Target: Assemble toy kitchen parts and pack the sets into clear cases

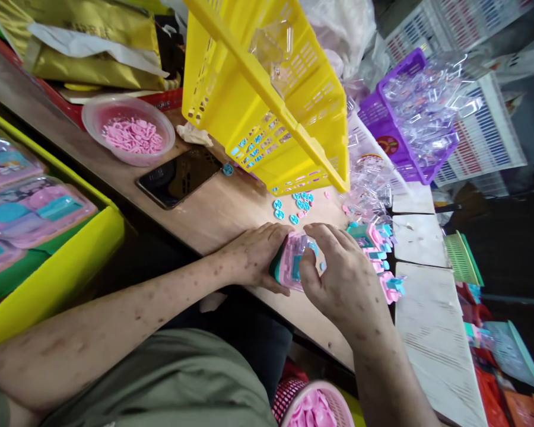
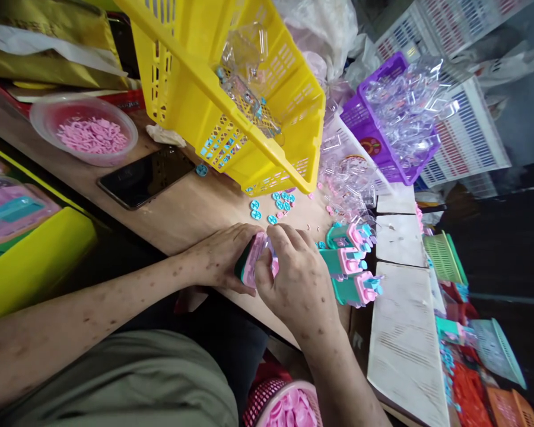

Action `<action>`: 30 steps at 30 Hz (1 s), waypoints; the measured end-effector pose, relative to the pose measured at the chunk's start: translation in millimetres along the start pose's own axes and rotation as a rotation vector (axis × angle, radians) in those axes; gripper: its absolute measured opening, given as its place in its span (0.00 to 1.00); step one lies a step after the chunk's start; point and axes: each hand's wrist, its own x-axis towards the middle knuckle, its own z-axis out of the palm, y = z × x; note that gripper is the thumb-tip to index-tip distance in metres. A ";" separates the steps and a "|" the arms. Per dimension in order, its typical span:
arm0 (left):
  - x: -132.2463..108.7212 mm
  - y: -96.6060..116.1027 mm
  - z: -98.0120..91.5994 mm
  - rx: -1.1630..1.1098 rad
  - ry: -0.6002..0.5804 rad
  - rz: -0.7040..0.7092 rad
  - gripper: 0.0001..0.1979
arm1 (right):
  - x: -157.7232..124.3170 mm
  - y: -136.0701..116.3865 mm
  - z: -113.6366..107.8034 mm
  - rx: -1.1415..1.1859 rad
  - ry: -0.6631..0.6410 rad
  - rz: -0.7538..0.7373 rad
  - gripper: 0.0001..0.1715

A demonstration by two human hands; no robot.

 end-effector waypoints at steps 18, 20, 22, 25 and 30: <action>-0.4 -2.5 -0.1 0.031 -0.015 0.019 0.57 | 3.4 -2.9 -2.8 0.000 -0.069 0.049 0.07; -0.4 -2.7 -3.1 0.021 -0.031 0.005 0.56 | -3.0 -0.5 -0.1 0.021 -0.051 0.063 0.10; -0.1 -2.7 -4.8 0.002 -0.047 -0.002 0.54 | -10.8 1.5 3.0 0.064 -0.048 0.088 0.15; 0.8 -2.2 -1.8 -0.013 -0.019 -0.005 0.54 | -20.0 1.0 8.8 0.138 -0.040 0.134 0.19; 1.1 3.1 7.7 -0.003 0.037 -0.010 0.49 | -20.9 -5.4 20.0 0.040 0.104 0.151 0.18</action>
